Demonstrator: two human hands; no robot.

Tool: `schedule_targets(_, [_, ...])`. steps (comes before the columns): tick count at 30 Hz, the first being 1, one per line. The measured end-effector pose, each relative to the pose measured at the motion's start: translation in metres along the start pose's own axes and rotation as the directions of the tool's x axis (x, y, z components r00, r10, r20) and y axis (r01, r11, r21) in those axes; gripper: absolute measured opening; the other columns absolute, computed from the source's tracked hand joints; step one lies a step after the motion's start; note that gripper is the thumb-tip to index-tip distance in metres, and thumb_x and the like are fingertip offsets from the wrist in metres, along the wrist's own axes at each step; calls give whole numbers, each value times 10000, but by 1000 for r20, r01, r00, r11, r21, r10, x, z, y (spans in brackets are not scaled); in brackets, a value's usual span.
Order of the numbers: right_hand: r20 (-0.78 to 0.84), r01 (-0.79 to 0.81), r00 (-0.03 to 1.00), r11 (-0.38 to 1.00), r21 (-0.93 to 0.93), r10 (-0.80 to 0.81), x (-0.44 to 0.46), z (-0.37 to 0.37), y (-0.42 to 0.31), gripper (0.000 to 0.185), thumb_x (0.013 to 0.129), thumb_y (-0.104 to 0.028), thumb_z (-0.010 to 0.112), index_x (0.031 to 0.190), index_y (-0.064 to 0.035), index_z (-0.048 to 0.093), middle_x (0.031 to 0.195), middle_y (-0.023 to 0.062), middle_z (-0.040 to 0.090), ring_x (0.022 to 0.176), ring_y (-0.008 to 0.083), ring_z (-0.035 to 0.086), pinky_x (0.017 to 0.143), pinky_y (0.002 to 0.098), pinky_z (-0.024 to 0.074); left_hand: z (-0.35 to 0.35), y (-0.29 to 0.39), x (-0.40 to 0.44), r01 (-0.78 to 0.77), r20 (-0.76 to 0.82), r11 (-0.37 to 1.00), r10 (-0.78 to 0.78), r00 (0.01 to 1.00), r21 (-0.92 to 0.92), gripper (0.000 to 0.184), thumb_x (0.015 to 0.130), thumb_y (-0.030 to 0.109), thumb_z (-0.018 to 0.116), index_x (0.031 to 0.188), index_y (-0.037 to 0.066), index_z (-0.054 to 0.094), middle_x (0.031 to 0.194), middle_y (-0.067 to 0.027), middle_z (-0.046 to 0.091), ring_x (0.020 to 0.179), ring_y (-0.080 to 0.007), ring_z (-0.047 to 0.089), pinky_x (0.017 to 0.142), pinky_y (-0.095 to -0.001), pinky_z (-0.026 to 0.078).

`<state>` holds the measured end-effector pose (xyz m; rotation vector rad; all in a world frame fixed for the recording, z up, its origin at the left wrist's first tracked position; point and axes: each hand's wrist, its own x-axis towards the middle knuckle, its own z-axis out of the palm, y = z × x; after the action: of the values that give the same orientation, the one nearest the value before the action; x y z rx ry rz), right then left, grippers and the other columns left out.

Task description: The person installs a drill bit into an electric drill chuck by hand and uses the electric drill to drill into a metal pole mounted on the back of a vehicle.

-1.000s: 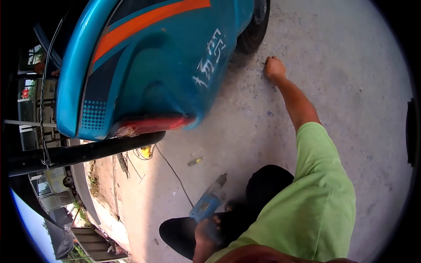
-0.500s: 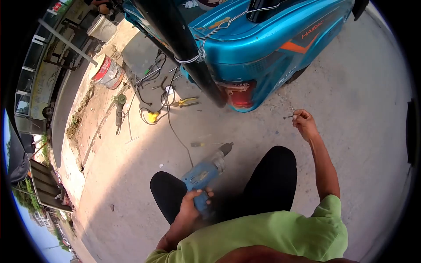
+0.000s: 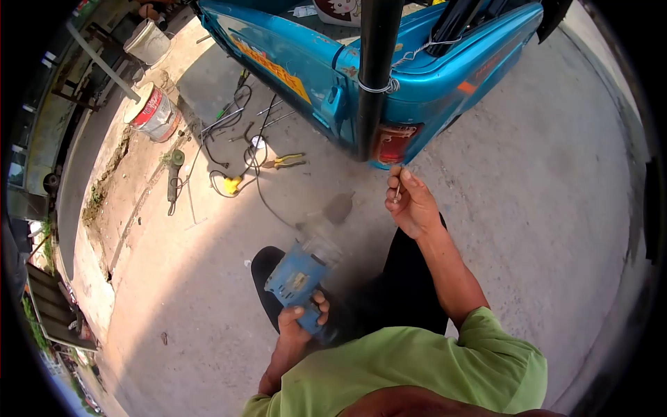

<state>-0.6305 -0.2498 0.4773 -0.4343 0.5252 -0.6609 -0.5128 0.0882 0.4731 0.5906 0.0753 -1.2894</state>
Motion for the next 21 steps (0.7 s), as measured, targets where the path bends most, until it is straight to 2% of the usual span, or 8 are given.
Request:
schedule_targets(4, [47,-111,993,989,94,107,-2,47,8,254,1013,-299,658,1149,-84,659,877,-14,619,720,97,535,615,225,434,-4,4,-8,-27,52,999,28,998,-28,603,786,218,731,1289,-56,540,1126,-155,641,960,-287,638,639,-359,556])
schedule_targets(11, [50,-158,987,982,101,153,-7,71,15,270,1035,-295,621,1190,-75,635,914,-10,596,786,97,521,655,229,429,12,12,-10,-65,215,994,84,973,-92,709,826,171,730,1417,-68,419,1351,-202,565,1005,-325,657,661,-373,583])
schedule_targets(14, [40,-140,990,988,70,138,-17,93,10,266,1031,-268,624,1202,-63,635,931,-1,595,836,110,538,711,251,446,15,10,-11,-87,250,989,114,961,-118,729,838,156,726,1447,-60,389,1402,-211,537,1014,-330,655,667,-374,585])
schedule_targets(17, [144,-72,988,994,78,60,-21,99,9,265,1022,-226,635,1220,-50,639,965,13,607,885,123,554,766,272,460,12,9,-7,-104,282,987,135,950,-122,727,838,152,729,1447,-54,390,1383,-209,548,1004,-317,647,658,-367,578])
schedule_targets(19, [105,-14,994,998,57,8,-22,104,8,277,1022,-213,632,1241,-44,638,984,21,617,896,124,559,783,273,464,14,10,-6,-119,281,986,148,948,-117,720,838,150,732,1440,-55,396,1367,-208,554,998,-306,640,649,-360,572])
schedule_targets(21, [76,39,996,999,19,-41,-23,112,5,288,1024,-209,628,1256,-38,638,994,23,626,900,124,564,796,274,467,27,12,-8,-130,263,984,158,952,-118,688,836,159,734,1408,-60,421,1304,-207,565,921,-271,617,623,-346,558])
